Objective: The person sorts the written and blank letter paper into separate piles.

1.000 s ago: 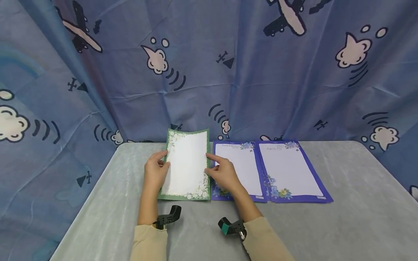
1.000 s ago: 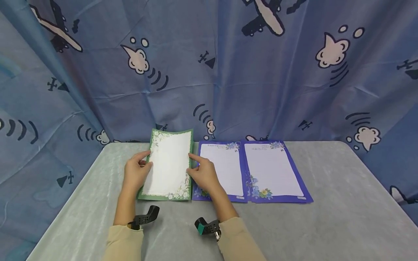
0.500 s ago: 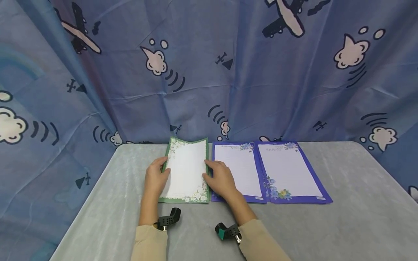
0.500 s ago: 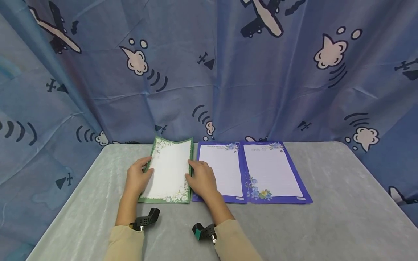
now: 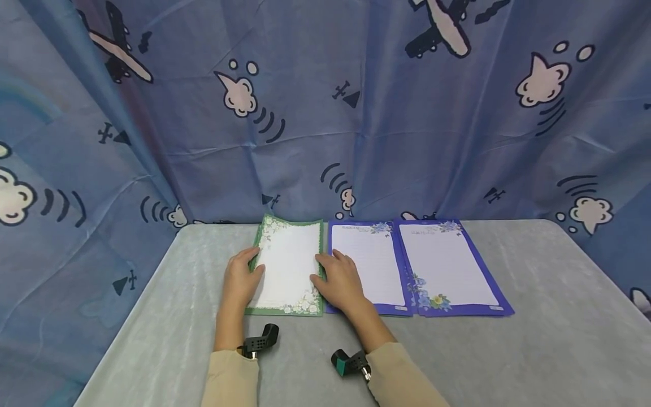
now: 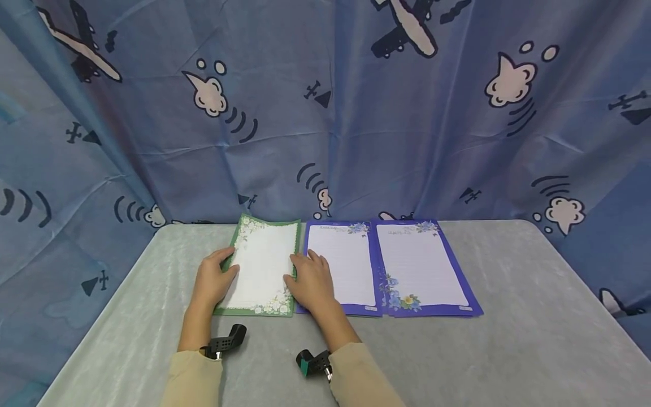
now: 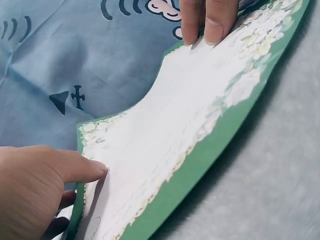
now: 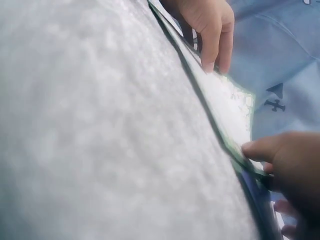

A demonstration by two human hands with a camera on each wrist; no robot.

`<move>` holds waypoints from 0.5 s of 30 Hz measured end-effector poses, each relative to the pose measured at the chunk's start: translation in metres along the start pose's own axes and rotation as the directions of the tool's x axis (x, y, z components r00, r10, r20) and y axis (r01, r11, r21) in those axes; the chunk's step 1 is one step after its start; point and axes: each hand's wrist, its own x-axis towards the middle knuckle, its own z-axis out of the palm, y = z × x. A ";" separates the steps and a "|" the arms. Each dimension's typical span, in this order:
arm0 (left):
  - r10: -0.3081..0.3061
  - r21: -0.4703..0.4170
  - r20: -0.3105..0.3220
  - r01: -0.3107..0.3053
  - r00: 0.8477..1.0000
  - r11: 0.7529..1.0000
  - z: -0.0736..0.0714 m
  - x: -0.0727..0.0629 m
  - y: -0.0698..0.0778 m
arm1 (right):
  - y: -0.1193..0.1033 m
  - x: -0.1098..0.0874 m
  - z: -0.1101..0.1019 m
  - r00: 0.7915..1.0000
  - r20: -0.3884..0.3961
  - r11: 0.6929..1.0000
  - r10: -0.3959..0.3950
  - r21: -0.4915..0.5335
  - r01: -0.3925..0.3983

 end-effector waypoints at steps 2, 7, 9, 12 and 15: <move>0.004 0.018 0.007 -0.005 1.000 1.000 0.000 0.000 -0.001 | 0.000 0.000 0.001 1.000 -0.001 1.000 -0.005 -0.014 0.005; -0.005 0.049 0.023 0.003 1.000 0.999 0.001 -0.001 -0.002 | -0.001 0.000 0.002 1.000 0.006 0.999 -0.001 -0.038 0.001; -0.032 0.040 0.019 0.032 0.999 0.999 0.001 -0.002 -0.002 | -0.001 -0.001 0.002 1.000 0.011 0.999 0.000 -0.043 0.001; -0.070 0.028 0.003 0.070 0.998 0.997 0.000 -0.003 -0.001 | -0.001 -0.001 0.003 1.000 0.014 0.999 -0.003 -0.046 0.003; -0.081 0.032 -0.013 0.081 0.997 0.996 0.000 -0.003 -0.001 | -0.001 -0.001 0.004 1.000 0.013 0.999 -0.005 -0.050 0.006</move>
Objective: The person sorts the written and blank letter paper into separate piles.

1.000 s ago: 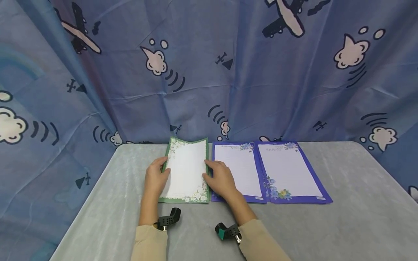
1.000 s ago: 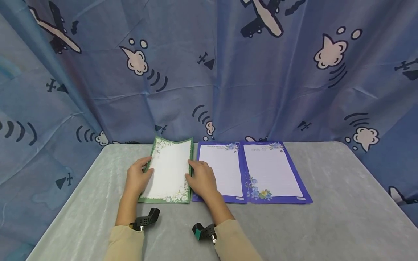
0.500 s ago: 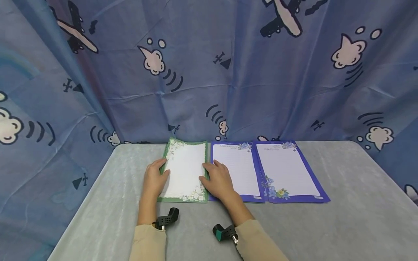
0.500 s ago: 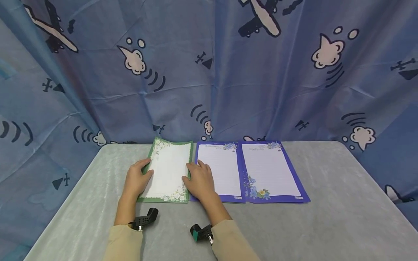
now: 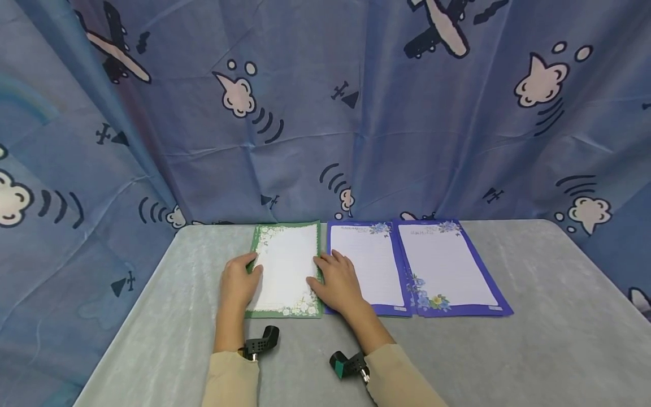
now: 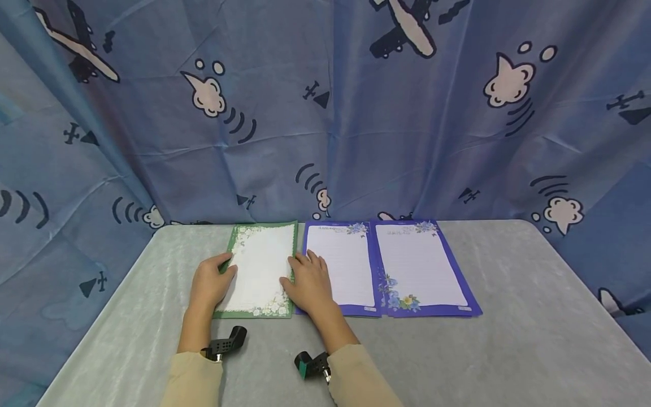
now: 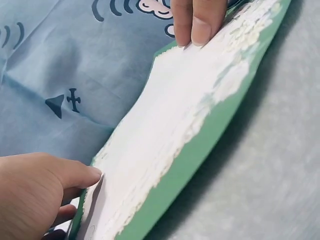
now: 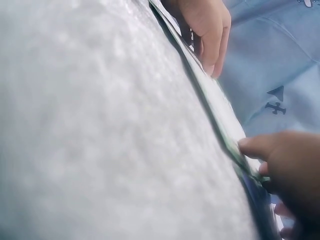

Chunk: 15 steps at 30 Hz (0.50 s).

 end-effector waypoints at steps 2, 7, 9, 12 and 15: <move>0.009 0.012 -0.007 -0.009 1.000 1.000 0.000 0.000 0.000 | 0.000 0.000 0.001 1.000 0.005 1.000 0.003 -0.001 -0.003; 0.014 0.047 -0.009 -0.014 1.000 0.999 0.001 0.000 0.001 | -0.001 0.000 0.001 0.999 0.047 0.999 0.016 -0.030 -0.015; 0.011 0.057 -0.008 -0.010 1.000 0.998 0.001 0.000 0.001 | -0.001 0.000 0.001 0.998 0.062 0.999 0.016 -0.041 -0.014; 0.011 0.067 -0.006 -0.011 1.000 0.998 0.002 0.000 0.001 | -0.001 0.000 0.001 0.997 0.070 0.999 0.015 -0.039 -0.013; 0.016 0.066 -0.010 -0.015 1.000 0.998 0.002 0.000 0.001 | 0.000 0.000 0.002 0.998 0.058 1.000 0.010 -0.022 -0.009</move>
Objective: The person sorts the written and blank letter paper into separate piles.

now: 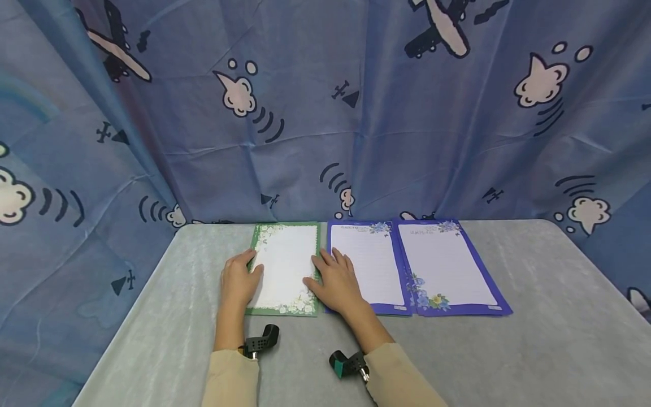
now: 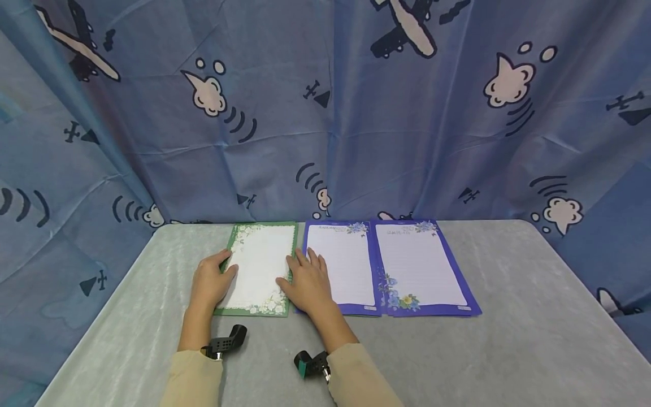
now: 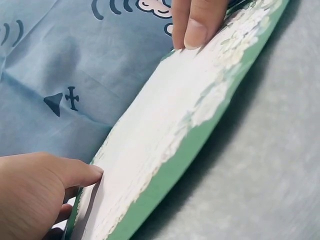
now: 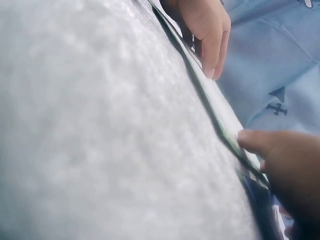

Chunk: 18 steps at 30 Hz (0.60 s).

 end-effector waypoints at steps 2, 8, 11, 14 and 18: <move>0.002 -0.005 0.012 -0.002 1.000 1.000 -0.002 0.000 0.002 | 0.001 0.000 0.000 1.000 -0.020 1.000 0.000 0.018 0.000; 0.020 -0.036 0.033 -0.019 0.999 0.999 -0.017 -0.002 0.020 | 0.001 -0.002 -0.010 0.994 -0.110 0.992 0.009 0.123 0.005; 0.030 -0.076 0.037 -0.028 0.999 0.997 -0.022 -0.006 0.035 | 0.002 -0.005 -0.021 0.990 -0.140 0.974 0.034 0.226 -0.002; 0.054 -0.124 0.041 -0.048 0.998 0.991 -0.020 -0.008 0.052 | 0.005 -0.009 -0.034 0.987 -0.137 0.944 0.089 0.328 -0.040; 0.098 -0.140 0.039 -0.092 0.994 0.986 -0.009 -0.012 0.070 | 0.014 -0.014 -0.048 0.983 -0.135 0.931 0.123 0.360 -0.067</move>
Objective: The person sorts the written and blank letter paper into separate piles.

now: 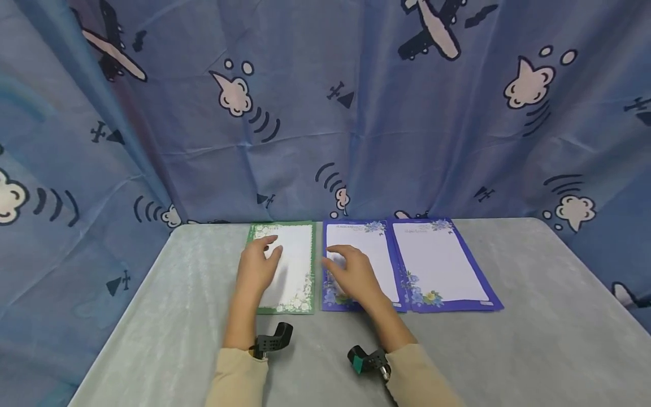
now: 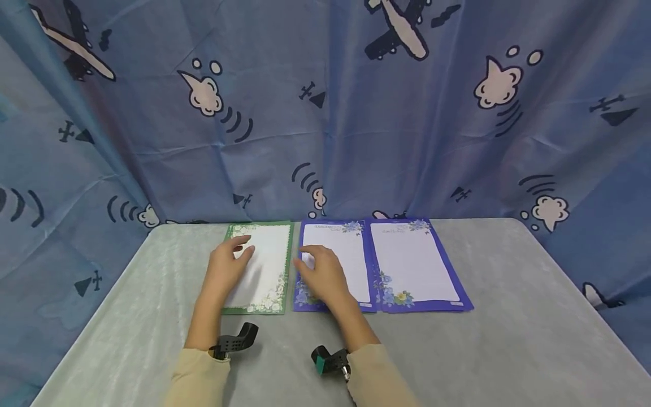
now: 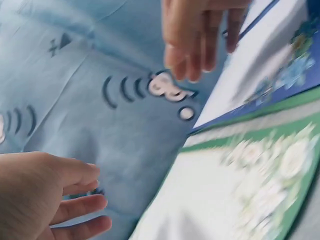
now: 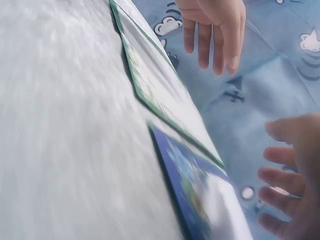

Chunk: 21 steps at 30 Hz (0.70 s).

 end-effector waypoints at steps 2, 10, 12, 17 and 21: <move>0.027 0.013 0.013 -0.027 1.000 1.000 0.009 -0.002 0.007 | 0.004 -0.002 -0.010 1.000 -0.008 1.000 0.003 -0.016 -0.003; 0.109 0.030 0.062 -0.111 0.992 0.993 0.045 -0.009 0.030 | 0.029 -0.013 -0.043 0.998 -0.055 0.997 0.042 -0.067 -0.046; 0.119 0.025 0.075 -0.121 0.990 0.992 0.053 -0.011 0.032 | 0.036 -0.018 -0.051 0.997 -0.062 0.995 0.055 -0.077 -0.060; 0.152 0.004 0.093 -0.153 0.984 0.988 0.072 -0.014 0.033 | 0.056 -0.028 -0.064 0.988 -0.127 0.989 0.088 -0.104 -0.102; 0.205 0.041 0.080 -0.209 0.975 0.977 0.083 -0.017 0.029 | 0.072 -0.031 -0.064 0.973 -0.217 0.988 0.083 -0.111 -0.109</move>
